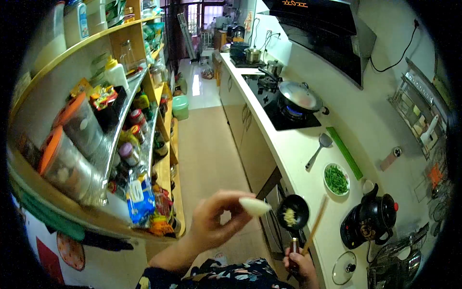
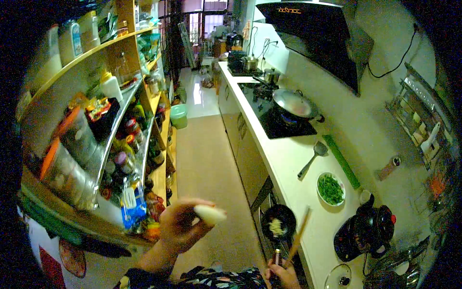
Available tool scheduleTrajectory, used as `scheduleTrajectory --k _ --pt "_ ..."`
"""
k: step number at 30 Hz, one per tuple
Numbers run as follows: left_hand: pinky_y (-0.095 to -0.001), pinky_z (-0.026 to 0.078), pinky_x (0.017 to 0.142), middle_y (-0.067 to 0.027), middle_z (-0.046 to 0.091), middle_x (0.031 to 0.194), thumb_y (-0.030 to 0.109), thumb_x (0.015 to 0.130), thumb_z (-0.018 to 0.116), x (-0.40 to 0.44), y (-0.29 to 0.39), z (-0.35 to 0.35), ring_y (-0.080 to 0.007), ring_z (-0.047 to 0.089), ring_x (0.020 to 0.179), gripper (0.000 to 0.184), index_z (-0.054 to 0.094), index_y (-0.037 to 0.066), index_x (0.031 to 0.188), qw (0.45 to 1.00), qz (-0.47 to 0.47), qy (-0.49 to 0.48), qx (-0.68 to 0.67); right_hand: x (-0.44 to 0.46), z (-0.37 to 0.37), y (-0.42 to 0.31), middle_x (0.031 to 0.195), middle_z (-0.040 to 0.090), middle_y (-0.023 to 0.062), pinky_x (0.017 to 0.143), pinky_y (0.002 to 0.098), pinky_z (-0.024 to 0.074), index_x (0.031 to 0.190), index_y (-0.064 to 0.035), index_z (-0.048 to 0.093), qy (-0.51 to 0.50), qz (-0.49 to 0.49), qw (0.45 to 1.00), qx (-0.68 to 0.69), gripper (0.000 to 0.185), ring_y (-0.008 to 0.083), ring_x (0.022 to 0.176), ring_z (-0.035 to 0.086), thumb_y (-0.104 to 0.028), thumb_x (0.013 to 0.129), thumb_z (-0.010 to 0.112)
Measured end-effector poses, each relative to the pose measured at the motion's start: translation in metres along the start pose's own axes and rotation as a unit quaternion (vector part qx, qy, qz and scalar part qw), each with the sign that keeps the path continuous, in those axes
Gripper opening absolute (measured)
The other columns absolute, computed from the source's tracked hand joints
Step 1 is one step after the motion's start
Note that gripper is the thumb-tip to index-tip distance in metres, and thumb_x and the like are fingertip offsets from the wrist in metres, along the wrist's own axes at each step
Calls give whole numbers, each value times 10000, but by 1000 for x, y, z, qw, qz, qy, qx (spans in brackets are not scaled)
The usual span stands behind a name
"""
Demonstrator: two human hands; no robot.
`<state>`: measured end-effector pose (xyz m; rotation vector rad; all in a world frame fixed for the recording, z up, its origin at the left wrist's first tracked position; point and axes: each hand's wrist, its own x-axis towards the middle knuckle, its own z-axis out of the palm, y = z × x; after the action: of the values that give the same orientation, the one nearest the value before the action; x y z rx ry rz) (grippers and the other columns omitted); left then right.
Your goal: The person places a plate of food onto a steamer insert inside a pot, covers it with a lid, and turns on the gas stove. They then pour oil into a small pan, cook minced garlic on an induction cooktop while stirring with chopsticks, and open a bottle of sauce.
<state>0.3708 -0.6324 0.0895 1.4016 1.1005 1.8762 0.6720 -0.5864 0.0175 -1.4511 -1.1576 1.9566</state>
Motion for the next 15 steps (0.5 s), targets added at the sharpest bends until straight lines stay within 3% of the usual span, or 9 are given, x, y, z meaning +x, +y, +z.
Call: scheduleTrajectory --k 2,4,5,6,8,11,14,15 --pt "-375 538 897 -192 697 985 80 850 738 16 17 -14 -304 698 962 366 574 5 1168 998 34 -43 -33 36 21 -17 711 621 67 554 262 417 1028 -26 575 -67 52 996 -27 297 137 594 549 -250 843 637" --pt "-365 548 798 -202 709 942 112 845 744 47 38 -24 -291 705 882 323 579 16 1106 983 133 -117 -44 82 37 -19 778 631 58 592 269 446 1053 -21 591 -83 75 991 -71 303 136 656 571 -241 851 650" --pt "-352 546 737 -205 713 930 126 848 740 59 40 -29 -277 703 836 298 580 21 1076 975 169 -137 -54 111 42 -20 837 620 42 660 276 473 1060 -21 605 -137 38 979 -145 316 137 735 587 -256 854 656" --pt "-338 543 675 -207 717 917 140 850 736 70 43 -34 -264 701 789 275 581 26 1046 964 203 -158 -66 121 57 -31 763 635 28 636 260 441 1001 -40 618 -158 56 979 -114 302 125 681 572 -318 886 640" --pt "-316 505 655 -202 714 965 128 870 701 91 28 -43 -246 677 755 227 604 6 1035 940 290 -170 -57 158 80 -50 776 639 35 674 267 463 980 -38 610 -192 27 968 -158 285 126 716 594 -305 886 646" --pt "-302 488 647 -202 708 996 91 870 682 134 11 -46 -245 661 727 224 612 -6 1060 922 353 -155 -35 236 96 -60 818 641 57 671 270 487 994 -18 600 -280 15 949 -148 307 136 708 631 -295 887 675" --pt "-290 489 628 -205 708 971 92 864 682 180 -15 -38 -239 655 710 210 616 -6 1038 927 359 -108 -31 293 120 -95 814 642 55 673 280 503 1006 -14 592 -315 1 936 -158 294 148 715 647 -277 901 671" --pt "-289 490 626 -206 708 962 94 862 683 203 -25 -37 -239 654 707 206 617 -6 1030 928 358 -96 -30 312 125 -114 818 638 57 690 294 515 1013 -17 576 -331 37 931 -151 273 155 731 656 -256 912 663"
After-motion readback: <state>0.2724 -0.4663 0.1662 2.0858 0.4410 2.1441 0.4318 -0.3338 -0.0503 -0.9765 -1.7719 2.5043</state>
